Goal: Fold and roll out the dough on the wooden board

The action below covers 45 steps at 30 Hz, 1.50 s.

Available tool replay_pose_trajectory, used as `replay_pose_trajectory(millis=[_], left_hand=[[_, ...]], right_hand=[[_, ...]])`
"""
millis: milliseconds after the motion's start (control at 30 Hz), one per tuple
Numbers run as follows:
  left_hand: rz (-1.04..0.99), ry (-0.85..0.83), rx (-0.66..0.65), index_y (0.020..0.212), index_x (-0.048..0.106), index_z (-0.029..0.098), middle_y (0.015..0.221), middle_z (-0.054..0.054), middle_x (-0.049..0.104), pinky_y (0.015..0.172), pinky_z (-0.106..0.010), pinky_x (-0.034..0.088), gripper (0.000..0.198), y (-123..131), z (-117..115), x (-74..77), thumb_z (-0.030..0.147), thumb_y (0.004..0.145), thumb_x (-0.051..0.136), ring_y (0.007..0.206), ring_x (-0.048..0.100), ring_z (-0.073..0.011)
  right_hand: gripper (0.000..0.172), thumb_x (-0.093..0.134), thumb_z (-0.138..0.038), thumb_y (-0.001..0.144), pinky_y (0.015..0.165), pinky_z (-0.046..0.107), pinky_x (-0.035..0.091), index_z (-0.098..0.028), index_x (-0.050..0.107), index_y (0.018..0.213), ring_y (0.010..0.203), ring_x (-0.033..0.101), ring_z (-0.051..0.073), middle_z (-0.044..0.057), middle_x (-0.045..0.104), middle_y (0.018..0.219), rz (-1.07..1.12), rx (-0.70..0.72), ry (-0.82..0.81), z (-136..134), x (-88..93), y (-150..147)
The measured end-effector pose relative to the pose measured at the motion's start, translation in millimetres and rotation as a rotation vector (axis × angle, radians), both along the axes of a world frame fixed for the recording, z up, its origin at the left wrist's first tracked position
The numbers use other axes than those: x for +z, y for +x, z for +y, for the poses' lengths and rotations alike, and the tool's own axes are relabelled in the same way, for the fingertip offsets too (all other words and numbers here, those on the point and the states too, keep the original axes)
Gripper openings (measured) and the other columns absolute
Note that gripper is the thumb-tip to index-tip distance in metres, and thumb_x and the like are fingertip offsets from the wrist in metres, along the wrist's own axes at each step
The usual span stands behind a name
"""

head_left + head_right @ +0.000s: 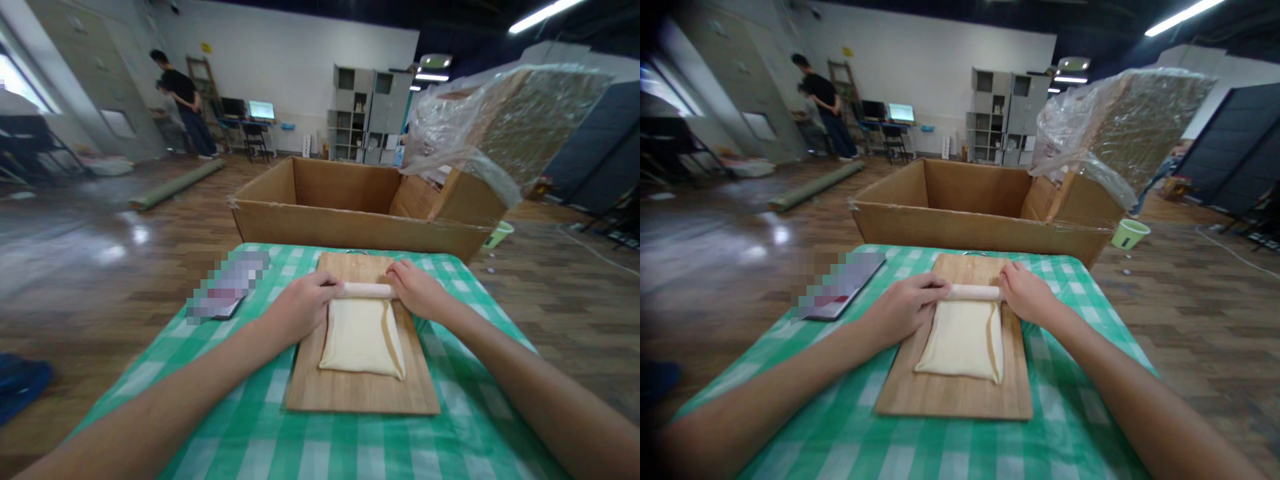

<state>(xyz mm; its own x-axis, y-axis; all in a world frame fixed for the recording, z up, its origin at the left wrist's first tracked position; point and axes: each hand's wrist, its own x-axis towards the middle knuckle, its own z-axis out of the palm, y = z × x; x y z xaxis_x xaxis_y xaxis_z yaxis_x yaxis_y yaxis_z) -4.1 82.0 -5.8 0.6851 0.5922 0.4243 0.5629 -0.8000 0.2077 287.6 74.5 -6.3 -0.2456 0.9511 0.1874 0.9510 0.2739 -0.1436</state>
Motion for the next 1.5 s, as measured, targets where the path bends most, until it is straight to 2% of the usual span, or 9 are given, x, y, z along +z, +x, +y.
replay_pose_trajectory(millis=[133, 300, 767, 1000, 1100, 1200, 1300, 1400, 1500], left_hand=[[0.000, -0.060, -0.019, 0.113, 0.080, 0.022, 0.114, -0.008, 0.075, 0.093, -0.033, 0.057, 0.037, -2, 2, 9.8, 0.004, 0.091, 0.057, 0.104, 0.072, -0.0224], [0.043, -0.137, -0.033, 0.107, 0.083, 0.024, 0.106, -0.008, 0.078, 0.085, -0.033, 0.056, 0.036, -4, 8, 20.1, 0.004, 0.089, 0.058, 0.096, 0.073, -0.0226], [0.074, -0.214, 0.081, 0.093, 0.082, 0.025, 0.093, -0.002, 0.080, 0.073, -0.031, 0.048, 0.020, -4, 10, 29.0, 0.012, 0.079, 0.075, 0.085, 0.071, -0.0220], [0.118, -0.266, 0.026, 0.097, 0.081, 0.022, 0.097, -0.005, 0.079, 0.076, -0.030, 0.048, 0.015, -6, 12, 33.6, 0.024, 0.091, 0.067, 0.087, 0.071, -0.0211], [0.171, -0.311, 0.073, 0.088, 0.076, 0.020, 0.089, -0.006, 0.078, 0.075, -0.032, 0.049, 0.036, -5, 11, 30.5, 0.035, 0.104, 0.048, 0.080, 0.070, -0.0214], [0.163, -0.292, 0.085, 0.109, 0.073, 0.018, 0.116, -0.011, 0.077, 0.097, -0.037, 0.050, 0.047, -2, 11, 18.2, 0.036, 0.109, 0.029, 0.107, 0.070, -0.0244], [0.179, -0.269, 0.057, 0.146, 0.052, 0.016, 0.155, -0.014, 0.055, 0.122, -0.042, 0.035, 0.052, -2, 9, 4.9, 0.040, 0.111, 0.023, 0.146, 0.048, -0.0246], [0.235, -0.266, 0.082, 0.157, 0.038, 0.016, 0.165, -0.015, 0.041, 0.127, -0.046, 0.028, 0.057, -3, 4, 0.5, 0.045, 0.110, 0.023, 0.156, 0.034, -0.0256], [0.245, -0.247, 0.096, 0.154, 0.043, 0.015, 0.162, -0.017, 0.045, 0.125, -0.050, 0.030, 0.054, -4, -5, 4.2, 0.041, 0.109, 0.029, 0.154, 0.037, -0.0302]], right_hand=[[0.035, 0.026, -0.030, 0.112, 0.078, 0.032, 0.042, -0.017, 0.056, 0.125, 0.100, 0.064, 0.023, 0.013, 0.064, 0.122, -0.129, -0.081, 0.004, -11, 2.7, -9], [0.043, 0.023, -0.032, 0.112, 0.070, 0.032, 0.042, -0.016, 0.062, 0.118, 0.094, 0.065, 0.024, 0.015, 0.064, 0.118, -0.333, -0.080, 0.011, -21, 7.9, -21], [0.047, 0.021, -0.039, 0.113, 0.076, 0.031, 0.044, -0.029, 0.057, 0.141, 0.105, 0.069, 0.023, 0.008, 0.069, 0.126, -0.234, -0.105, 0.007, -38, 8.9, -31], [0.051, 0.017, -0.041, 0.113, 0.074, 0.030, 0.045, -0.029, 0.062, 0.136, 0.102, 0.070, 0.021, 0.008, 0.067, 0.127, -0.222, -0.104, -0.029, -36, 10.2, -31], [0.051, 0.016, -0.041, 0.113, 0.074, 0.030, 0.045, -0.030, 0.061, 0.135, 0.099, 0.070, 0.021, 0.007, 0.068, 0.125, -0.227, -0.095, -0.025, -36, 9.7, -31], [0.050, 0.017, -0.040, 0.113, 0.077, 0.030, 0.045, -0.028, 0.059, 0.138, 0.100, 0.070, 0.021, 0.007, 0.068, 0.126, -0.207, -0.068, -0.019, -36, 9.0, -30], [0.051, 0.018, -0.039, 0.113, 0.079, 0.030, 0.045, -0.025, 0.060, 0.138, 0.102, 0.069, 0.021, 0.009, 0.068, 0.126, -0.199, -0.042, -0.014, -36, 9.5, -29], [0.052, 0.020, -0.039, 0.112, 0.073, 0.030, 0.044, -0.026, 0.066, 0.131, 0.097, 0.070, 0.021, 0.009, 0.069, 0.122, -0.204, -0.020, -0.001, -37, 10.4, -28], [0.052, 0.022, -0.040, 0.112, 0.067, 0.030, 0.040, -0.027, 0.071, 0.121, 0.091, 0.070, 0.020, 0.007, 0.071, 0.117, -0.185, -0.005, 0.055, -40, 7.7, -27]])
